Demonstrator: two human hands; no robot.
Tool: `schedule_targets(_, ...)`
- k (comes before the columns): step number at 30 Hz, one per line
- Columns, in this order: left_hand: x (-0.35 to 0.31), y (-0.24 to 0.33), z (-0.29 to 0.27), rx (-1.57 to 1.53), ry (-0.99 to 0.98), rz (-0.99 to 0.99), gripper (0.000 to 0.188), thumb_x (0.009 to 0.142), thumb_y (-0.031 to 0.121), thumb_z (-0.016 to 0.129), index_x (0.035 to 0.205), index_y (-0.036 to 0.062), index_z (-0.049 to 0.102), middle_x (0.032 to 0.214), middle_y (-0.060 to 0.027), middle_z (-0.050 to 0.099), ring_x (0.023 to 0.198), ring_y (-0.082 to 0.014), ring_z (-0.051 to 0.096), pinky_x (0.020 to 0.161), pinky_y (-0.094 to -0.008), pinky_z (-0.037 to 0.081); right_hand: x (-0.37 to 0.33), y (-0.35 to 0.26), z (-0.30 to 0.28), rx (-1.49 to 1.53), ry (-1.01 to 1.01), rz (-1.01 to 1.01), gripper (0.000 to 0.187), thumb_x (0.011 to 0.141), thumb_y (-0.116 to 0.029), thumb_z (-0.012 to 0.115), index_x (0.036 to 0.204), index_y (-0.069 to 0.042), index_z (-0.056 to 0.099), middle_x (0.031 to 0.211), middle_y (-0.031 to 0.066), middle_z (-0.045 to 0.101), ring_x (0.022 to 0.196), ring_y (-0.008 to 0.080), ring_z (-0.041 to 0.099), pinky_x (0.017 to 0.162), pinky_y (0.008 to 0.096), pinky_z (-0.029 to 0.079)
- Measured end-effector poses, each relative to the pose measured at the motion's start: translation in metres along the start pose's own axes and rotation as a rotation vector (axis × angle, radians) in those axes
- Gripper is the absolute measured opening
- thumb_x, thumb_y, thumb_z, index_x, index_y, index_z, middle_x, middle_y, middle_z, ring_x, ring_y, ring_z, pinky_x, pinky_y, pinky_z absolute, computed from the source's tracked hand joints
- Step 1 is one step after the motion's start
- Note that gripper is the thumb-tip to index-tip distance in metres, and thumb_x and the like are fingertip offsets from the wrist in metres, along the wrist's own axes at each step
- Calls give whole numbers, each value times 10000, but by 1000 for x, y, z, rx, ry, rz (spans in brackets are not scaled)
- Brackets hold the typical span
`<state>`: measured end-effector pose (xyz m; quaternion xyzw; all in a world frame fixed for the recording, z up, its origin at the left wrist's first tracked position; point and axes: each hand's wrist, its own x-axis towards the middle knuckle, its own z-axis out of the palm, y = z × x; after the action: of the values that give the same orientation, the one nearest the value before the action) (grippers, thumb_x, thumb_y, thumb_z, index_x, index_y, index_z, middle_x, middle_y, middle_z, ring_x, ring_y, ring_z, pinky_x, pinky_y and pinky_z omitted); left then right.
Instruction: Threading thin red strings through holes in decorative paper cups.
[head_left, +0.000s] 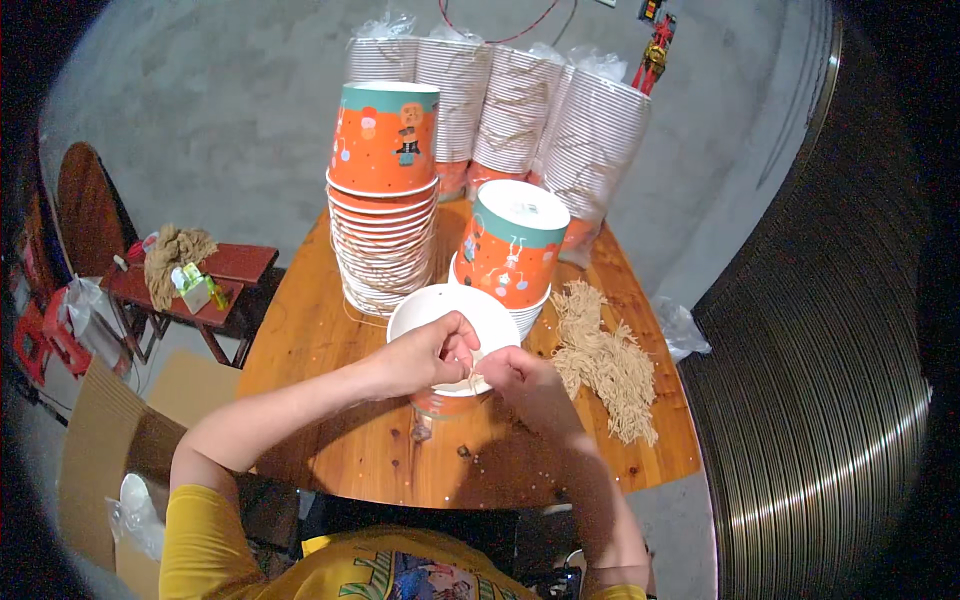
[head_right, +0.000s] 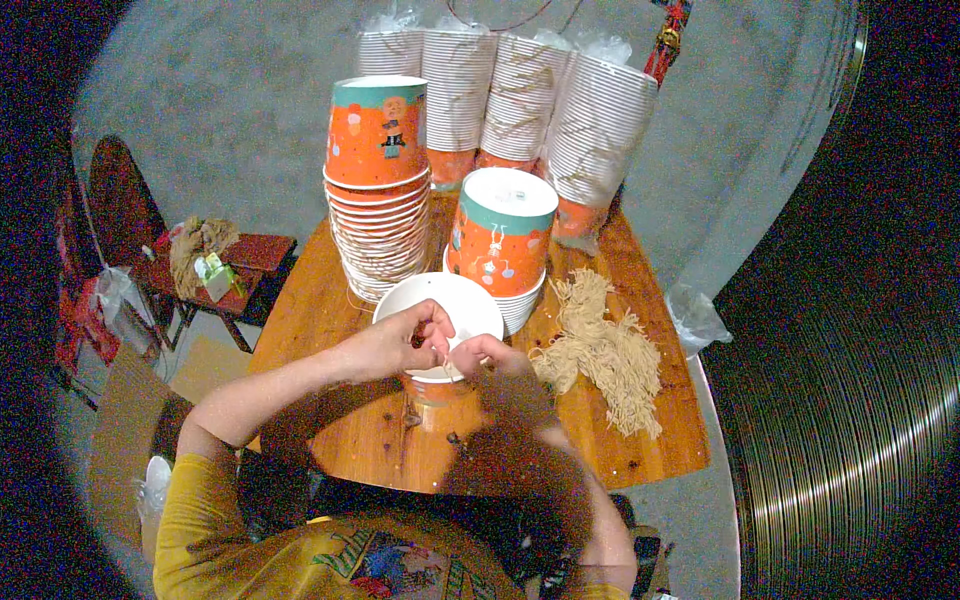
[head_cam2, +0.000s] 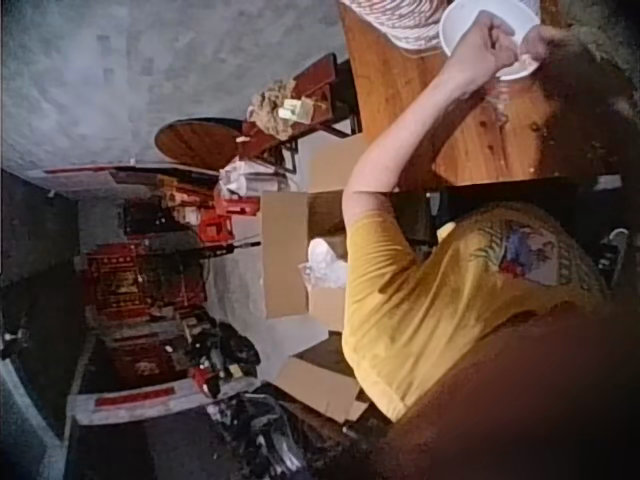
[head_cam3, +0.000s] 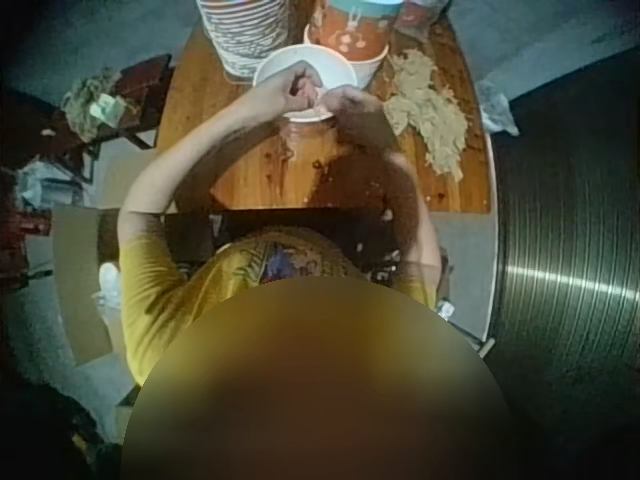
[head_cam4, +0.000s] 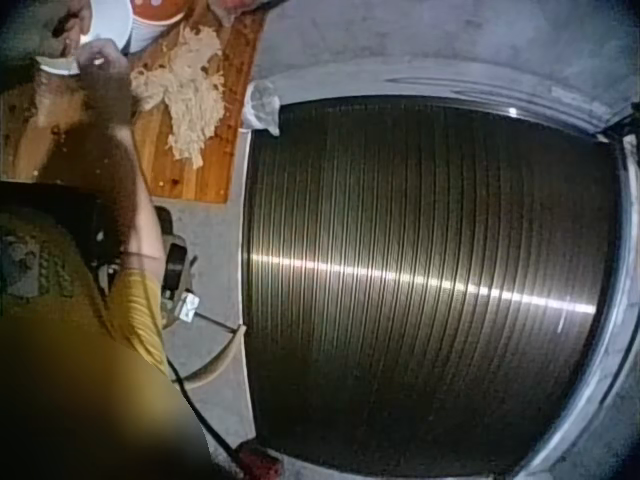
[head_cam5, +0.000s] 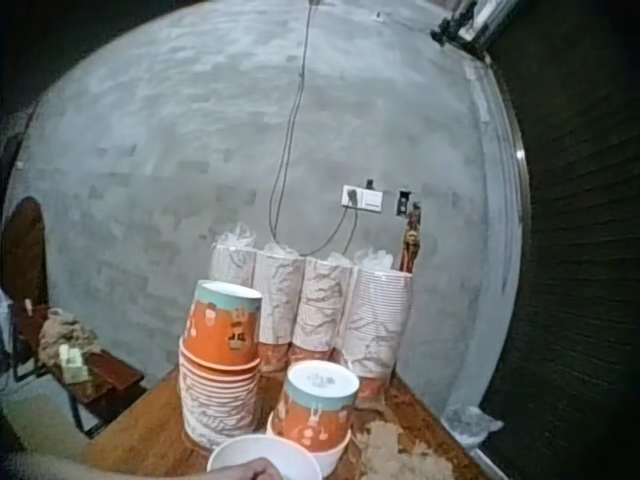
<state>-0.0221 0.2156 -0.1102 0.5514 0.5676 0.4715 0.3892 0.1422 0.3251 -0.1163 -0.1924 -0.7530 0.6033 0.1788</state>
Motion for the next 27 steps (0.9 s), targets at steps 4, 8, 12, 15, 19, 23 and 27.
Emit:
schedule_targets(4,1,3,2,38,2,-20,270,807,-13,564,1042,30,439,807,16,496,747,-58,473,682,-192,405,-1,9,10,-455,222,-330,90,828,-131,619,850,-44,617,694,-54,535,606,47,481,573,212,425)
schedule_targets(8,2,-5,4,-16,14,51,304,807,-2,569,1077,28,433,794,17,490,750,-55,469,688,-189,402,-3,9,12,-402,210,-232,78,834,-127,605,839,-49,607,706,-49,531,619,39,469,572,207,411)
schedule_targets(12,-1,0,7,100,-43,109,324,807,3,567,1099,27,428,785,17,488,729,-56,473,654,-193,409,-4,10,9,-52,121,-116,107,849,-146,586,819,-43,588,706,-47,516,622,38,450,563,204,388)
schedule_targets(15,-2,-2,10,106,-60,46,345,804,13,571,1113,30,419,783,18,487,692,-58,469,611,-201,414,-4,13,5,50,81,-41,131,860,-163,569,808,-44,581,695,-50,506,621,38,440,560,199,376)
schedule_targets(19,-2,-6,10,157,-32,69,306,802,35,587,1077,25,454,757,14,497,665,-60,472,589,-217,425,-9,6,2,138,57,65,140,868,-177,560,804,-54,582,684,-63,490,617,30,424,554,192,360)
schedule_targets(23,-3,0,14,224,10,76,150,799,47,589,934,3,540,730,-19,539,677,-82,504,616,-242,445,-12,9,1,95,66,102,133,869,-173,562,808,-56,583,681,-71,483,604,24,418,541,189,352)
schedule_targets(27,-3,-3,15,311,72,161,97,785,56,594,859,-1,569,737,-56,568,678,-118,532,634,-267,456,-11,22,0,44,118,-38,132,876,-172,571,809,-59,584,687,-78,483,591,22,416,530,188,350)
